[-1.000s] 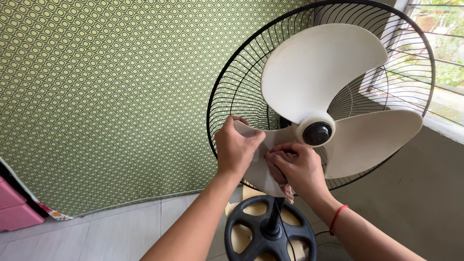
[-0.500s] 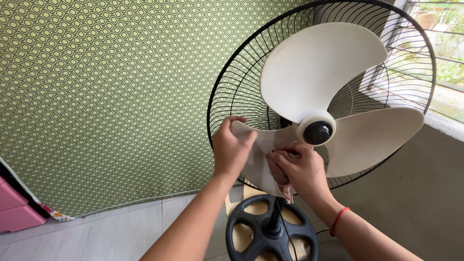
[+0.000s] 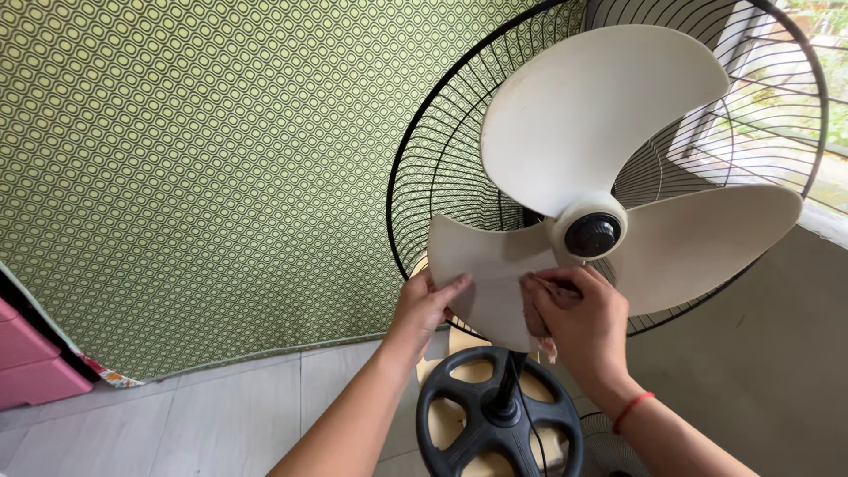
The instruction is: The person wipes the blades and central hub of a standing electric fan with a cloth, then reattaches the front wire grille and wipes the fan's power cord. The fan remains on a plastic stool throughout the clip.
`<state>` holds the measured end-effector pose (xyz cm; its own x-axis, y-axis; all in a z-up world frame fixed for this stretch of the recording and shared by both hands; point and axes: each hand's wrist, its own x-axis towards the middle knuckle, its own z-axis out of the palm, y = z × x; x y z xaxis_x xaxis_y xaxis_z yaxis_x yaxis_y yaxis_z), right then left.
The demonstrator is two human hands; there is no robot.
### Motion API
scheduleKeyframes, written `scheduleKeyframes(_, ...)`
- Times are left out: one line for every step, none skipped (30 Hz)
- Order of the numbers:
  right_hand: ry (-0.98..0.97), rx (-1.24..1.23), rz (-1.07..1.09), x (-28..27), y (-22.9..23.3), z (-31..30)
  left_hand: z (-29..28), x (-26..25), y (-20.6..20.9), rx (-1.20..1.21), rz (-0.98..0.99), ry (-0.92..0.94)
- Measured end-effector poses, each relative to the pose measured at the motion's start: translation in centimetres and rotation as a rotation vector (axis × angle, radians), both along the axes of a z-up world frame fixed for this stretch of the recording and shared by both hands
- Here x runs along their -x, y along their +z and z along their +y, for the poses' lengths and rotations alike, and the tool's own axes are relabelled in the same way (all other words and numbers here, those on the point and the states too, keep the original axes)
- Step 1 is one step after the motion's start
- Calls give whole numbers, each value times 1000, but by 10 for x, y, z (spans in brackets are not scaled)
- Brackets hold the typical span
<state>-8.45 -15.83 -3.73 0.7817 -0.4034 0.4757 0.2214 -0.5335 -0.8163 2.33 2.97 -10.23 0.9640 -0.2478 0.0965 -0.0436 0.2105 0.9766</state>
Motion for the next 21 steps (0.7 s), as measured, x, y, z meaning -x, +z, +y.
scheduleKeyframes(43, 89, -77, -3, 0, 3, -1, 0, 0, 25, -21, -8)
scheduleKeyframes(86, 177, -154, -6, 0, 8, -2, 0, 1, 49, -42, -17)
scheduleKeyframes(126, 266, -230, -8, 0, 12, -2, 0, 2, 73, -63, -28)
scheduleKeyframes(112, 354, -231, -9, 1, 16, -2, 1, 4, 73, -80, -22)
scheduleKeyframes(103, 441, -234, -11, 2, 19, -1, 2, 7, 72, -98, -10)
scheduleKeyframes(94, 527, -237, -13, 4, 20, 0, 3, 11, 71, -116, 2)
scheduleKeyframes(89, 533, -255, -15, 6, 17, 0, 4, 15, 71, -123, 23)
scheduleKeyframes(84, 539, -273, -16, 9, 13, 1, 6, 20, 72, -130, 45)
scheduleKeyframes(79, 547, -291, -16, 10, 7, 0, 9, 25, 75, -136, 65)
scheduleKeyframes(69, 540, -281, -15, 10, 4, -1, 12, 31, 23, -138, 143)
scheduleKeyframes(55, 535, -269, -13, 10, 3, -2, 16, 39, -29, -139, 218)
scheduleKeyframes(42, 530, -258, -12, 10, 3, -4, 21, 46, -81, -138, 293)
scheduleKeyframes(56, 498, -255, -11, 8, 1, -11, 28, 51, -108, -187, 374)
scheduleKeyframes(70, 465, -252, -10, 6, -1, -20, 34, 55, -135, -236, 455)
scheduleKeyframes(81, 431, -250, -9, 4, -3, -29, 41, 60, -162, -285, 534)
scheduleKeyframes(88, 409, -231, -8, 2, -3, -34, 47, 64, -154, -315, 546)
scheduleKeyframes(91, 388, -213, -7, 1, -2, -38, 53, 67, -144, -346, 554)
scheduleKeyframes(94, 367, -195, -5, 0, 0, -40, 57, 70, -133, -377, 562)
scheduleKeyframes(98, 355, -178, -3, 0, 1, -41, 60, 74, -133, -398, 566)
scheduleKeyframes(102, 344, -161, 0, 1, 2, -42, 63, 76, -133, -420, 571)
scheduleKeyframes(109, 331, -145, 3, 0, 2, -41, 66, 78, -134, -442, 577)
